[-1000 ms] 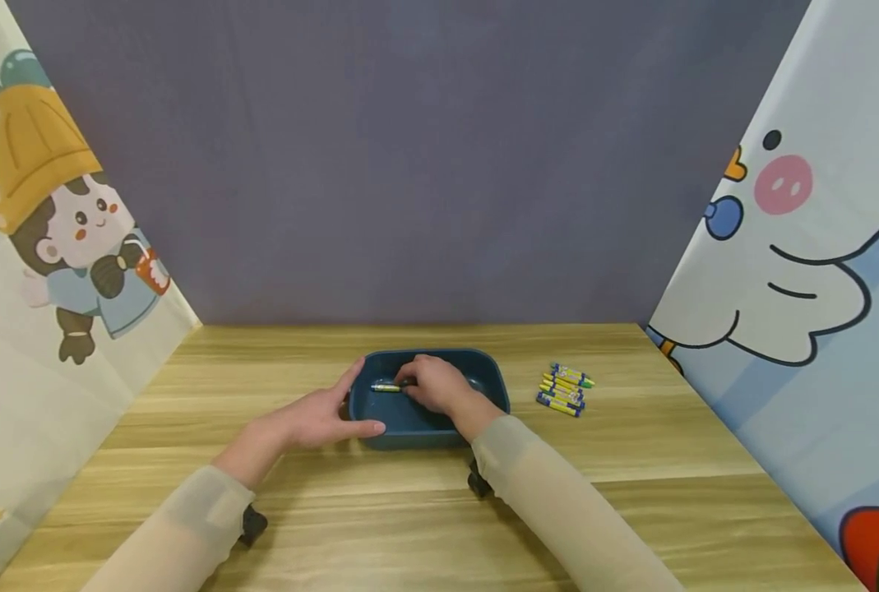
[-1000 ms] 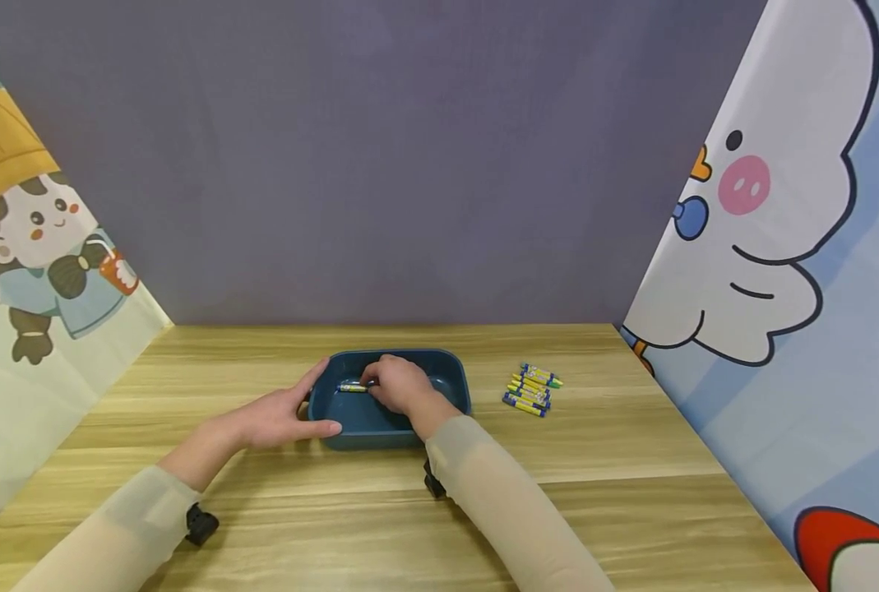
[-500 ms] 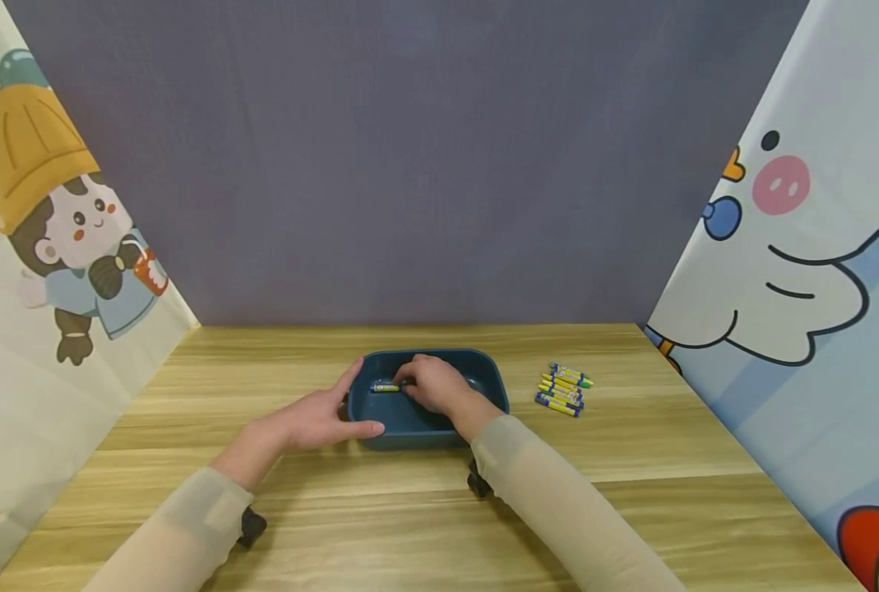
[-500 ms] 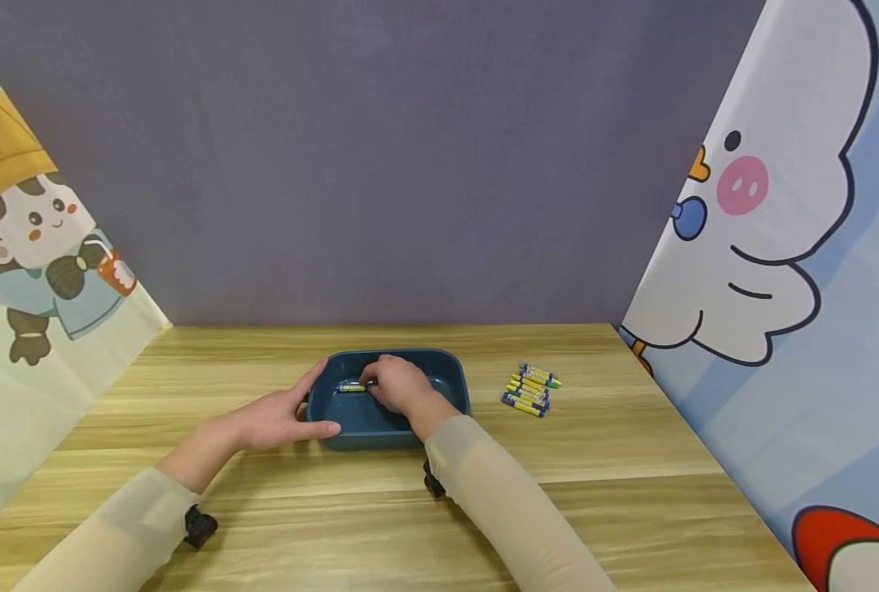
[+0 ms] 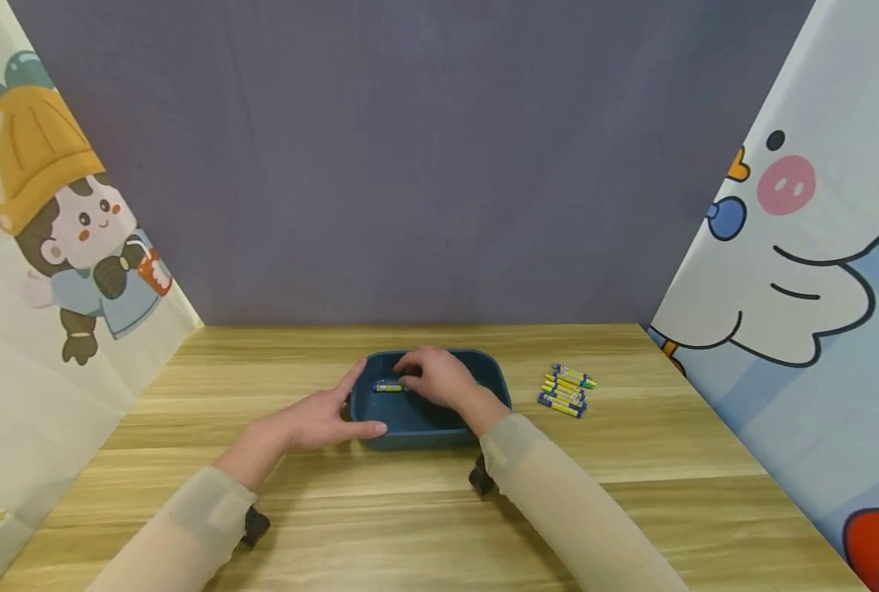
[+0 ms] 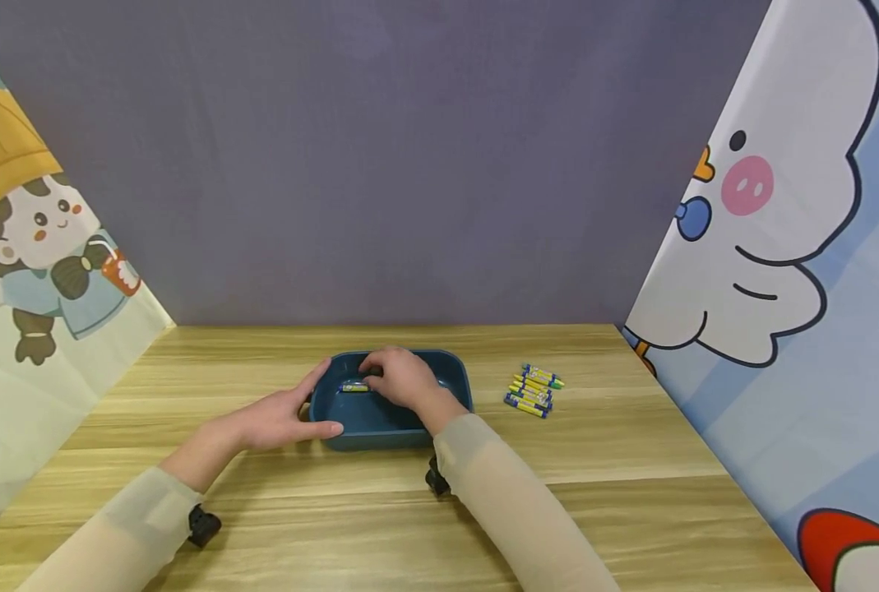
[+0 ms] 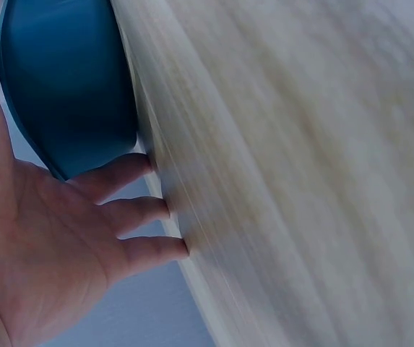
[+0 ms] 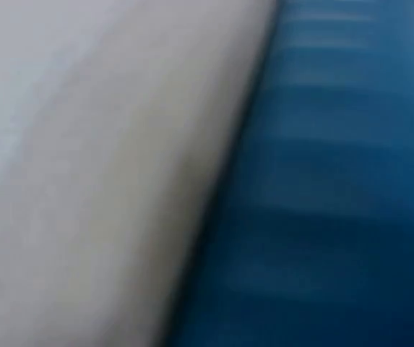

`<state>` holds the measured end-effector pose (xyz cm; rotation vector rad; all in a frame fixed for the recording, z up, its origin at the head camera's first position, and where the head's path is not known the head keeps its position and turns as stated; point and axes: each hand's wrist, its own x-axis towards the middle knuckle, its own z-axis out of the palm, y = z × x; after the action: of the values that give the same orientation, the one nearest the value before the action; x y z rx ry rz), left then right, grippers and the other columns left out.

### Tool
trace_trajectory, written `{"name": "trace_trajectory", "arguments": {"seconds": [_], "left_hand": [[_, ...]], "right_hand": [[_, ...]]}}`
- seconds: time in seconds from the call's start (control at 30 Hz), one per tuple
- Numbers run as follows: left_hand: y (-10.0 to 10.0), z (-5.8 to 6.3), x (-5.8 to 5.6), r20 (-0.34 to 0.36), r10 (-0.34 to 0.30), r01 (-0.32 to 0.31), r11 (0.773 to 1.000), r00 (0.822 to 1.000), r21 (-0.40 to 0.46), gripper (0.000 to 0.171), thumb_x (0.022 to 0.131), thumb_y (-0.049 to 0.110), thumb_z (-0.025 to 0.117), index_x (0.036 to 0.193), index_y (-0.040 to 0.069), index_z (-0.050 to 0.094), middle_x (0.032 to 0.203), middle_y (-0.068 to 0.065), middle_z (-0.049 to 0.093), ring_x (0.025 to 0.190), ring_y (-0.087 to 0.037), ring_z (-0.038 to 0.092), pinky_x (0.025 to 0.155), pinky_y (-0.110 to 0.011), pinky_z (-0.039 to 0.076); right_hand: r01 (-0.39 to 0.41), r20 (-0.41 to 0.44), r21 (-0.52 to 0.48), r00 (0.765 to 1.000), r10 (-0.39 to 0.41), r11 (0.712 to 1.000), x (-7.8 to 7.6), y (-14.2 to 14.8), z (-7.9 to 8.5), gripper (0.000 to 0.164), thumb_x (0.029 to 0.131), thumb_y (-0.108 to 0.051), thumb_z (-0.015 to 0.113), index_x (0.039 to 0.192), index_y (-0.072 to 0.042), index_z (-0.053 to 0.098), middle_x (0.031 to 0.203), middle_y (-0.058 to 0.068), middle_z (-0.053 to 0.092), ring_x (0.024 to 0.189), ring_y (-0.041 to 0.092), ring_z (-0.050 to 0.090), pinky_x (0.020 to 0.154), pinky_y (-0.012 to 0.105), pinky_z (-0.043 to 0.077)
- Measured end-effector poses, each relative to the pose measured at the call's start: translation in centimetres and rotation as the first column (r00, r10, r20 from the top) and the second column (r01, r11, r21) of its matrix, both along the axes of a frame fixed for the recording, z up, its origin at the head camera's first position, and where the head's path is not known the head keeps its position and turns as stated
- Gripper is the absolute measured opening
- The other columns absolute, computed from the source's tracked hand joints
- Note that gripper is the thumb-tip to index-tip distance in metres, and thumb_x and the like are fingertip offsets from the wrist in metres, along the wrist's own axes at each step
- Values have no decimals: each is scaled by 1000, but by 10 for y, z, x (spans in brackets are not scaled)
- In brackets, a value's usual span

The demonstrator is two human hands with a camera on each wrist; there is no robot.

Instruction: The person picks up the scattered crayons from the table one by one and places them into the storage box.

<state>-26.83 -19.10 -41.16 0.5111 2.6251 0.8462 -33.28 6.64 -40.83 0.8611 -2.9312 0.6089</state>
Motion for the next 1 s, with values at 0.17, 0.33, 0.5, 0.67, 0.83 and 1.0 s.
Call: {"name": "trace_trajectory", "arguments": {"seconds": [0.17,0.33,0.5,0.67,0.83,1.0], "left_hand": [[2,0,1,2,11,-11,1000,1000,2,128,93,79,71,178,28,-12,161,-26,57,142,-39,63,117,-61,49],[3,1,2,-5,18,-18,1000,1000,0,128,93,78,71,177,32,-14,160,-29,57,145,-41,60,120,-62,47],[3,2,3,-9,16,-16,1000,1000,-13,127,93,79,70,176,33,-15,159,-32,56,145,-43,60,119,-62,48],[2,3,3,-10,14,-14,1000,1000,-11,127,94,79,70,176,34,-15,160,-32,55,146,-43,60,120,-62,47],[2,1,2,-8,14,-14,1000,1000,-11,126,94,79,70,176,35,-15,160,-31,55,146,-43,60,119,-62,47],[3,0,4,-6,19,-19,1000,1000,-6,126,93,79,70,176,35,-14,161,-29,55,146,-41,61,118,-62,48]], "right_hand": [[6,-16,-171,1000,-9,985,0,23,21,26,108,-29,74,129,-17,82,118,4,76,107,22,73,97,45,60],[28,-66,-275,997,-48,961,-1,76,42,24,107,-25,74,125,-11,82,114,8,76,90,21,69,84,42,59],[140,-48,-264,986,-158,954,-7,149,41,26,109,-26,72,128,-11,81,119,12,76,91,24,68,81,42,57],[248,36,-203,969,-246,947,-17,223,20,29,111,-24,67,132,-7,78,125,18,75,94,26,68,77,39,55],[282,105,-163,958,-268,945,-21,272,0,32,111,-19,66,134,1,75,127,26,74,100,32,71,75,39,56],[307,123,-118,948,-293,944,-21,292,-12,28,110,-17,67,131,-1,78,125,25,75,111,40,71,85,50,58]]}}
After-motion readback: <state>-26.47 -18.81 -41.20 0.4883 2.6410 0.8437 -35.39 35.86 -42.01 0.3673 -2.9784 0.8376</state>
